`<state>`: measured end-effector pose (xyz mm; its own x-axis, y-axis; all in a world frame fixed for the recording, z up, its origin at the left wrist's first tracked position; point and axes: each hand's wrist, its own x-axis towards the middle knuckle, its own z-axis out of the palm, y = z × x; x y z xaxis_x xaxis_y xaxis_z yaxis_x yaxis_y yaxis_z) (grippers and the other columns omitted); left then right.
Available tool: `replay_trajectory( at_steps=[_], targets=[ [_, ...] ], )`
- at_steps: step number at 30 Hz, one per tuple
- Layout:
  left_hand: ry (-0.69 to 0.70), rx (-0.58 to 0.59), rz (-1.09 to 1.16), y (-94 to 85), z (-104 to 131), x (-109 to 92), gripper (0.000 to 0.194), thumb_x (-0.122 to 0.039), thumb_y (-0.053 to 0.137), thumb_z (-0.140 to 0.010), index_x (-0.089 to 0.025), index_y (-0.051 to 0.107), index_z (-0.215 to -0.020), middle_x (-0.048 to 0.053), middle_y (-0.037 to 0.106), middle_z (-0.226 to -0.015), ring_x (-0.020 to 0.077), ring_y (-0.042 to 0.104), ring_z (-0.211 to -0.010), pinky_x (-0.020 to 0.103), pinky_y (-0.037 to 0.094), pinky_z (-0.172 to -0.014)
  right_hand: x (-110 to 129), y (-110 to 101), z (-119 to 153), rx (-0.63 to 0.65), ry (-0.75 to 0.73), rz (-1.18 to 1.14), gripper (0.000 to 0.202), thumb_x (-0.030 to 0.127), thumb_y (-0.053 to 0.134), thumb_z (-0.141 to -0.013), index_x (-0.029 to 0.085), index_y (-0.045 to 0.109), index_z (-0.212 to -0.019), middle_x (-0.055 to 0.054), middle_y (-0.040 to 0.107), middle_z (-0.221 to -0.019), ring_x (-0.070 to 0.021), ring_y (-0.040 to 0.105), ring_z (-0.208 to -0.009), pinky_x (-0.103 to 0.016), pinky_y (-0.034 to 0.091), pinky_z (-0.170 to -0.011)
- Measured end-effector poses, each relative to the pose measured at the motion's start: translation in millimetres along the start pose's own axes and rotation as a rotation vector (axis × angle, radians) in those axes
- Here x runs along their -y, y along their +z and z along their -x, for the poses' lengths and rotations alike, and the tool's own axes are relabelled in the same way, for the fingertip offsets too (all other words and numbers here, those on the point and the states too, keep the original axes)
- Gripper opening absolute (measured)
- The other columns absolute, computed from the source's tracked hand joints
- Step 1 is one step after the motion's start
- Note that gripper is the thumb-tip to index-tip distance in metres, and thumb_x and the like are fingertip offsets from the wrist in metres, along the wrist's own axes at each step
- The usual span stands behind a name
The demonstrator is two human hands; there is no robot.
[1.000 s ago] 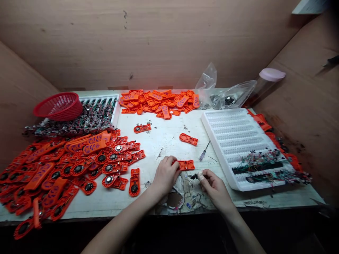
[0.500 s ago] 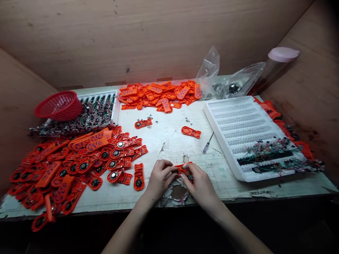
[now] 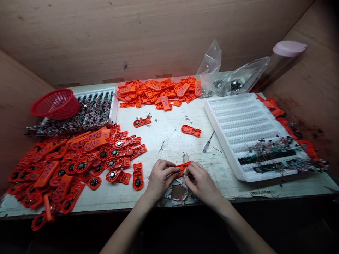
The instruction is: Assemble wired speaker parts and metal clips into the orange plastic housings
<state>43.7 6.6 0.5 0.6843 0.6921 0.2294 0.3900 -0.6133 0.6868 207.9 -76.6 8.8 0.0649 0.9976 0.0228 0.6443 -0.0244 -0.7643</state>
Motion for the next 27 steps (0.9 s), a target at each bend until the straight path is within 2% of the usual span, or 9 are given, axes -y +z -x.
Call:
replay_trajectory(
  at_steps=[5, 8, 11, 15, 17, 19, 21, 24, 27],
  targets=[
    [0.018, 0.009, -0.038, 0.9, 1, 2, 0.014, -0.022, 0.06, -0.086, -0.024, 0.07, -0.096, 0.005, 0.064, -0.091, 0.0186, 0.053, -0.088, 0.034, 0.048, -0.076, -2, -4, 1, 0.022, 0.0, -0.054, 0.016, 0.005, 0.047, -0.079, 0.02, 0.046, -0.075, -0.004, 0.049, -0.082, -0.0192, 0.048, -0.081, -0.031, 0.042, -0.071],
    [0.009, 0.032, -0.081, 1.9, 1, 1, 0.012, -0.023, 0.059, -0.086, -0.023, 0.07, -0.091, 0.005, 0.064, -0.089, 0.0194, 0.052, -0.087, 0.034, 0.047, -0.074, -7, -11, 4, 0.006, 0.014, -0.181, 0.017, 0.006, 0.048, -0.081, 0.02, 0.053, -0.09, -0.003, 0.049, -0.086, -0.0159, 0.05, -0.076, -0.028, 0.043, -0.068],
    [0.005, 0.05, -0.133, 1.9, 1, -2, 0.012, -0.023, 0.058, -0.087, -0.022, 0.069, -0.088, 0.005, 0.065, -0.089, 0.0202, 0.05, -0.088, 0.035, 0.047, -0.074, -14, -17, 10, -0.052, 0.014, -0.244, 0.026, 0.009, 0.053, -0.081, 0.021, 0.053, -0.104, -0.003, 0.05, -0.092, -0.0143, 0.051, -0.074, -0.027, 0.045, -0.069],
    [-0.005, 0.031, -0.181, 0.3, 3, -9, 0.014, -0.023, 0.054, -0.089, -0.021, 0.068, -0.092, 0.006, 0.064, -0.093, 0.0211, 0.05, -0.091, 0.036, 0.046, -0.076, -21, -18, 17, -0.135, 0.044, -0.315, 0.014, 0.017, 0.056, -0.084, 0.02, 0.058, -0.097, -0.004, 0.056, -0.09, -0.016, 0.055, -0.079, -0.028, 0.046, -0.072],
    [0.004, 0.011, -0.162, 1.1, 3, -15, 0.015, -0.024, 0.055, -0.088, -0.021, 0.066, -0.098, 0.007, 0.063, -0.102, 0.0225, 0.049, -0.097, 0.039, 0.045, -0.081, -21, -15, 18, -0.164, 0.094, -0.372, 0.009, 0.025, 0.059, -0.085, 0.02, 0.06, -0.092, -0.004, 0.06, -0.088, -0.017, 0.057, -0.08, -0.028, 0.046, -0.072],
    [0.032, 0.006, -0.104, 4.7, 2, -23, 0.027, -0.028, 0.062, -0.084, -0.021, 0.061, -0.11, 0.009, 0.062, -0.109, 0.0241, 0.048, -0.101, 0.041, 0.044, -0.086, -20, -12, 18, -0.178, 0.164, -0.433, 0.013, 0.032, 0.059, -0.085, 0.019, 0.061, -0.088, -0.003, 0.061, -0.083, -0.0168, 0.058, -0.077, -0.028, 0.047, -0.07],
    [0.033, 0.013, -0.031, 10.7, 0, -30, 0.038, -0.03, 0.066, -0.081, -0.02, 0.058, -0.116, 0.008, 0.064, -0.102, 0.0239, 0.048, -0.098, 0.04, 0.043, -0.085, -19, -10, 18, -0.177, 0.232, -0.515, 0.019, 0.037, 0.058, -0.086, 0.018, 0.062, -0.084, -0.002, 0.06, -0.077, -0.0153, 0.056, -0.071, -0.026, 0.046, -0.065],
    [-0.052, -0.003, 0.072, 19.1, -5, -36, 0.026, -0.025, 0.063, -0.084, -0.02, 0.06, -0.109, 0.004, 0.066, -0.087, 0.0209, 0.052, -0.088, 0.036, 0.043, -0.08, -19, -12, 17, -0.121, 0.286, -0.681, 0.024, 0.041, 0.056, -0.086, 0.018, 0.061, -0.084, -0.001, 0.058, -0.075, -0.0126, 0.053, -0.065, -0.023, 0.046, -0.06],
    [-0.104, 0.005, 0.164, 21.4, -10, -35, 0.017, -0.017, 0.06, -0.084, -0.02, 0.062, -0.101, 0.003, 0.066, -0.087, 0.0189, 0.053, -0.085, 0.033, 0.043, -0.078, -21, -17, 19, -0.05, 0.272, -0.793, 0.021, 0.039, 0.059, -0.085, 0.019, 0.06, -0.091, -0.002, 0.06, -0.083, -0.0127, 0.056, -0.07, -0.025, 0.05, -0.066]
  ],
)
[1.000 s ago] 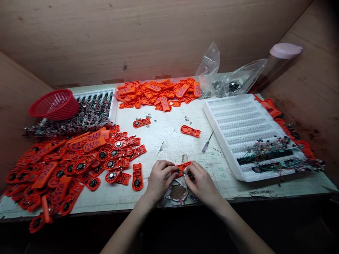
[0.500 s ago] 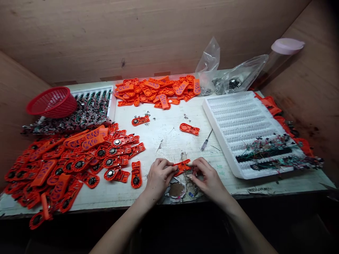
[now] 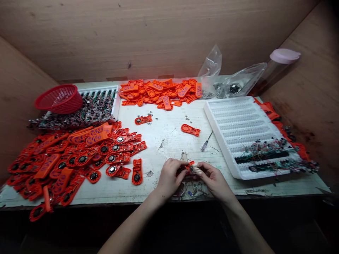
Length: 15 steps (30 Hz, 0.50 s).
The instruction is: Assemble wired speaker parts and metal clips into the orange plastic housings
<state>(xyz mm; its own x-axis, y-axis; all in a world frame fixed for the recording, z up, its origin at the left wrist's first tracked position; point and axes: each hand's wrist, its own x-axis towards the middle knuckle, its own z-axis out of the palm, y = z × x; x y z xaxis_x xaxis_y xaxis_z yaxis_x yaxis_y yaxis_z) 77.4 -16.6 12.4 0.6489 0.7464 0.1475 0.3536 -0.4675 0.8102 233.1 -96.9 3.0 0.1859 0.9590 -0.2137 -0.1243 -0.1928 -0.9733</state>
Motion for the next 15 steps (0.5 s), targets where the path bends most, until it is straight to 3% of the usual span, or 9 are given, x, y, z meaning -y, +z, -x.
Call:
replay_trajectory(
  at_steps=[3, 5, 8, 10, 15],
  targets=[
    [-0.007, 0.04, 0.026, -2.7, -2, 2, 0.014, -0.012, 0.057, -0.083, -0.019, 0.063, -0.094, 0.003, 0.064, -0.084, 0.0185, 0.053, -0.084, 0.031, 0.043, -0.076, 2, -5, 3, -0.001, -0.086, 0.109, 0.014, 0.032, 0.059, -0.086, 0.02, 0.06, -0.091, -0.002, 0.06, -0.084, -0.0141, 0.058, -0.074, -0.026, 0.051, -0.068],
    [-0.014, 0.05, 0.025, -4.7, -2, 2, 0.014, -0.011, 0.055, -0.083, -0.019, 0.062, -0.091, 0.004, 0.062, -0.083, 0.0185, 0.052, -0.083, 0.031, 0.042, -0.075, 5, -8, 3, -0.015, -0.25, 0.315, 0.008, 0.025, 0.054, -0.088, 0.02, 0.061, -0.09, -0.003, 0.06, -0.083, -0.0153, 0.058, -0.076, -0.027, 0.05, -0.069],
    [-0.025, 0.06, 0.025, -7.3, 0, 0, 0.013, -0.009, 0.053, -0.081, -0.018, 0.061, -0.086, 0.004, 0.06, -0.082, 0.0185, 0.051, -0.083, 0.031, 0.042, -0.075, 8, -8, 3, -0.014, -0.556, 0.597, 0.019, 0.014, 0.047, -0.089, 0.022, 0.063, -0.097, -0.006, 0.061, -0.09, -0.0179, 0.059, -0.086, -0.031, 0.051, -0.075],
    [-0.044, 0.076, 0.05, -9.4, 0, -3, 0.014, -0.009, 0.052, -0.08, -0.018, 0.059, -0.088, 0.004, 0.061, -0.085, 0.0185, 0.052, -0.085, 0.031, 0.042, -0.077, 10, -6, 2, -0.009, -0.683, 0.684, 0.026, 0.009, 0.047, -0.088, 0.023, 0.062, -0.103, -0.008, 0.061, -0.094, -0.0188, 0.058, -0.09, -0.033, 0.052, -0.076],
    [-0.13, 0.158, 0.115, -14.2, -2, -5, 0.017, -0.02, 0.05, -0.088, -0.021, 0.063, -0.099, 0.003, 0.065, -0.092, 0.0188, 0.054, -0.091, 0.033, 0.042, -0.083, 9, 0, 2, -0.028, -0.77, 0.686, 0.033, 0.002, 0.049, -0.085, 0.024, 0.058, -0.107, -0.008, 0.062, -0.099, -0.0192, 0.056, -0.09, -0.035, 0.051, -0.076]
  ],
)
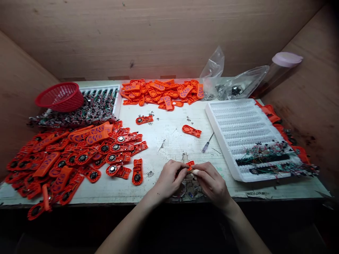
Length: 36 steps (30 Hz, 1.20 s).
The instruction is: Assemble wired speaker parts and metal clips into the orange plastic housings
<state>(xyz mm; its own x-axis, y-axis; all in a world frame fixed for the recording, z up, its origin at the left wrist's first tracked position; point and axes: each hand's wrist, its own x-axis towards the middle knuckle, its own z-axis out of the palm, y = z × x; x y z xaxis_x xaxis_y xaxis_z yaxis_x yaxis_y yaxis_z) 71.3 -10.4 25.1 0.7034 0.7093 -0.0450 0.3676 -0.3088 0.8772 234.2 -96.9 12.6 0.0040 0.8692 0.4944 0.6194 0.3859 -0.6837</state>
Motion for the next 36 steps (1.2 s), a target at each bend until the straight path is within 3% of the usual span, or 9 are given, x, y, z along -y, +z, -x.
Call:
replay_trajectory(
  at_steps=[4, 7, 9, 17, 21, 25, 30, 36],
  targets=[
    [-0.017, 0.015, 0.02, -1.5, -2, 1, 0.011, -0.025, 0.057, -0.086, -0.022, 0.067, -0.087, 0.001, 0.068, -0.083, 0.0178, 0.056, -0.085, 0.032, 0.042, -0.082, 2, -2, 2, 0.006, 0.26, -0.175, 0.025, 0.012, 0.05, -0.086, 0.023, 0.052, -0.108, -0.008, 0.056, -0.104, -0.0197, 0.057, -0.095, -0.035, 0.051, -0.081],
    [-0.031, -0.017, 0.068, -1.8, -2, 2, 0.01, -0.024, 0.059, -0.084, -0.022, 0.068, -0.087, 0.002, 0.068, -0.083, 0.0173, 0.058, -0.083, 0.031, 0.044, -0.079, 5, -5, 2, 0.112, 0.47, -0.305, 0.019, 0.026, 0.055, -0.085, 0.021, 0.049, -0.102, -0.005, 0.053, -0.092, -0.0164, 0.057, -0.08, -0.028, 0.051, -0.067],
    [-0.018, -0.021, 0.075, -2.0, -1, 2, 0.009, -0.023, 0.06, -0.083, -0.022, 0.069, -0.085, 0.002, 0.068, -0.082, 0.0176, 0.058, -0.083, 0.03, 0.045, -0.077, 7, -5, -1, 0.186, 0.51, -0.285, 0.019, 0.033, 0.06, -0.083, 0.021, 0.049, -0.093, -0.002, 0.052, -0.083, -0.0147, 0.054, -0.071, -0.025, 0.047, -0.06],
    [0.023, -0.028, 0.027, -0.7, -1, 1, 0.006, -0.017, 0.061, -0.08, -0.02, 0.066, -0.078, 0.001, 0.066, -0.076, 0.0155, 0.059, -0.075, 0.028, 0.045, -0.071, 19, -2, -11, 0.167, 0.518, -0.179, 0.021, 0.036, 0.065, -0.079, 0.02, 0.052, -0.083, -0.001, 0.053, -0.074, -0.0145, 0.051, -0.066, -0.025, 0.042, -0.057],
    [0.002, -0.061, 0.02, -0.1, -1, 0, 0.005, -0.018, 0.061, -0.08, -0.018, 0.064, -0.077, 0.001, 0.063, -0.073, 0.0146, 0.057, -0.072, 0.026, 0.044, -0.068, 21, -2, -11, 0.112, 0.534, -0.177, 0.016, 0.03, 0.048, -0.091, 0.02, 0.054, -0.08, -0.001, 0.053, -0.073, -0.014, 0.05, -0.065, -0.025, 0.041, -0.06],
    [-0.021, -0.046, 0.056, -0.7, 0, 0, 0.007, -0.021, 0.06, -0.082, -0.018, 0.063, -0.076, 0.001, 0.061, -0.072, 0.014, 0.055, -0.07, 0.026, 0.043, -0.066, 19, -3, -10, 0.158, 0.521, -0.232, 0.013, 0.029, 0.047, -0.091, 0.02, 0.056, -0.089, -0.003, 0.057, -0.08, -0.0155, 0.053, -0.072, -0.026, 0.043, -0.066],
    [-0.025, -0.002, 0.078, -3.2, 0, -1, 0.008, -0.023, 0.061, -0.082, -0.019, 0.067, -0.079, 0.002, 0.061, -0.075, 0.0146, 0.055, -0.073, 0.026, 0.043, -0.066, 16, -3, -10, 0.167, 0.521, -0.153, 0.017, 0.028, 0.043, -0.093, 0.021, 0.047, -0.077, 0.0, 0.051, -0.072, -0.0139, 0.048, -0.065, -0.025, 0.038, -0.059],
    [-0.019, 0.04, 0.147, -8.2, -4, -1, 0.008, -0.024, 0.064, -0.08, -0.019, 0.068, -0.078, 0.002, 0.06, -0.078, 0.0142, 0.057, -0.074, 0.025, 0.045, -0.068, 15, -10, -14, 0.293, 0.447, -0.119, 0.017, 0.021, 0.038, -0.094, 0.022, 0.049, -0.08, -0.002, 0.051, -0.076, -0.015, 0.049, -0.07, -0.026, 0.039, -0.063]
  ],
)
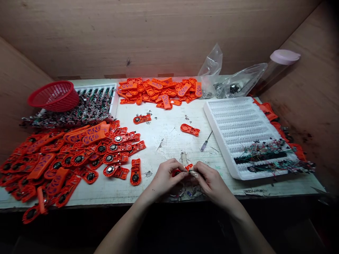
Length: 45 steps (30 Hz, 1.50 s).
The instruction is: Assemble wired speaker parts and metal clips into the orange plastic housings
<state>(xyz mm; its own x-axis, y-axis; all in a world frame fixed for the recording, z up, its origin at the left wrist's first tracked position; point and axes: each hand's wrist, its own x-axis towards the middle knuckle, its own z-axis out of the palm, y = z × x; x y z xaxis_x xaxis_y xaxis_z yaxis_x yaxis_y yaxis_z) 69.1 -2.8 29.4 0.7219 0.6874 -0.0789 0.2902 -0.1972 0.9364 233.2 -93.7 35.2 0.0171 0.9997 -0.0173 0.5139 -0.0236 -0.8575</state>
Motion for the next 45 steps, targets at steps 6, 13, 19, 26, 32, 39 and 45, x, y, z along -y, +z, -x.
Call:
replay_trajectory(
  at_steps=[6, 13, 19, 26, 32, 39, 45],
  targets=[
    [0.017, -0.052, 0.024, -3.4, -2, 1, 0.011, -0.026, 0.057, -0.085, -0.018, 0.062, -0.08, 0.002, 0.057, -0.08, 0.0141, 0.055, -0.076, 0.026, 0.044, -0.07, -1, -3, -2, 0.048, 0.013, 0.087, 0.018, 0.02, 0.039, -0.093, 0.021, 0.046, -0.076, 0.0, 0.051, -0.074, -0.0141, 0.048, -0.066, -0.026, 0.038, -0.06],
    [0.062, -0.244, -0.113, -2.4, 7, 1, 0.011, -0.028, 0.054, -0.088, -0.019, 0.057, -0.093, 0.006, 0.057, -0.092, 0.0181, 0.053, -0.086, 0.029, 0.044, -0.071, -8, 0, -2, 0.002, 0.037, 0.104, 0.019, 0.023, 0.038, -0.094, 0.021, 0.044, -0.075, 0.0, 0.051, -0.073, -0.0143, 0.049, -0.067, -0.027, 0.039, -0.061],
    [0.108, -0.27, -0.359, 18.3, 23, 14, 0.013, -0.023, 0.059, -0.084, -0.02, 0.058, -0.097, 0.006, 0.056, -0.092, 0.0215, 0.05, -0.088, 0.035, 0.044, -0.075, -16, 4, -1, -0.029, 0.057, 0.173, 0.018, 0.022, 0.042, -0.09, 0.022, 0.042, -0.072, 0.001, 0.05, -0.069, -0.0139, 0.047, -0.063, -0.026, 0.037, -0.058],
    [0.249, -0.273, -0.512, 21.8, 27, 27, 0.01, -0.021, 0.058, -0.086, -0.023, 0.066, -0.091, 0.005, 0.061, -0.091, 0.02, 0.05, -0.086, 0.035, 0.043, -0.075, -23, 8, -2, 0.009, 0.106, 0.228, 0.016, 0.017, 0.044, -0.084, 0.022, 0.038, -0.069, 0.002, 0.047, -0.066, -0.0135, 0.046, -0.061, -0.025, 0.033, -0.056],
    [0.304, -0.272, -0.624, 24.3, 28, 26, 0.016, -0.018, 0.054, -0.088, -0.022, 0.068, -0.094, 0.007, 0.062, -0.094, 0.0203, 0.049, -0.086, 0.034, 0.045, -0.073, -22, 11, -4, -0.041, 0.105, 0.254, 0.018, 0.019, 0.043, -0.084, 0.022, 0.037, -0.068, 0.002, 0.045, -0.065, -0.0135, 0.044, -0.06, -0.025, 0.032, -0.056],
    [0.314, -0.285, -0.646, 27.1, 29, 28, 0.018, -0.015, 0.053, -0.087, -0.019, 0.066, -0.098, 0.009, 0.061, -0.101, 0.021, 0.048, -0.089, 0.035, 0.048, -0.076, -24, 15, -7, -0.059, 0.128, 0.295, 0.02, 0.021, 0.042, -0.085, 0.022, 0.034, -0.067, 0.002, 0.045, -0.065, -0.0134, 0.043, -0.058, -0.025, 0.031, -0.055],
    [0.35, -0.347, -0.655, 29.1, 28, 30, 0.013, -0.016, 0.054, -0.087, -0.018, 0.067, -0.091, 0.008, 0.06, -0.098, 0.0205, 0.048, -0.088, 0.035, 0.049, -0.075, -23, 8, -11, 0.047, 0.181, 0.253, 0.02, 0.025, 0.04, -0.089, 0.021, 0.038, -0.069, 0.002, 0.048, -0.067, -0.0138, 0.046, -0.062, -0.025, 0.033, -0.058]
  ],
)
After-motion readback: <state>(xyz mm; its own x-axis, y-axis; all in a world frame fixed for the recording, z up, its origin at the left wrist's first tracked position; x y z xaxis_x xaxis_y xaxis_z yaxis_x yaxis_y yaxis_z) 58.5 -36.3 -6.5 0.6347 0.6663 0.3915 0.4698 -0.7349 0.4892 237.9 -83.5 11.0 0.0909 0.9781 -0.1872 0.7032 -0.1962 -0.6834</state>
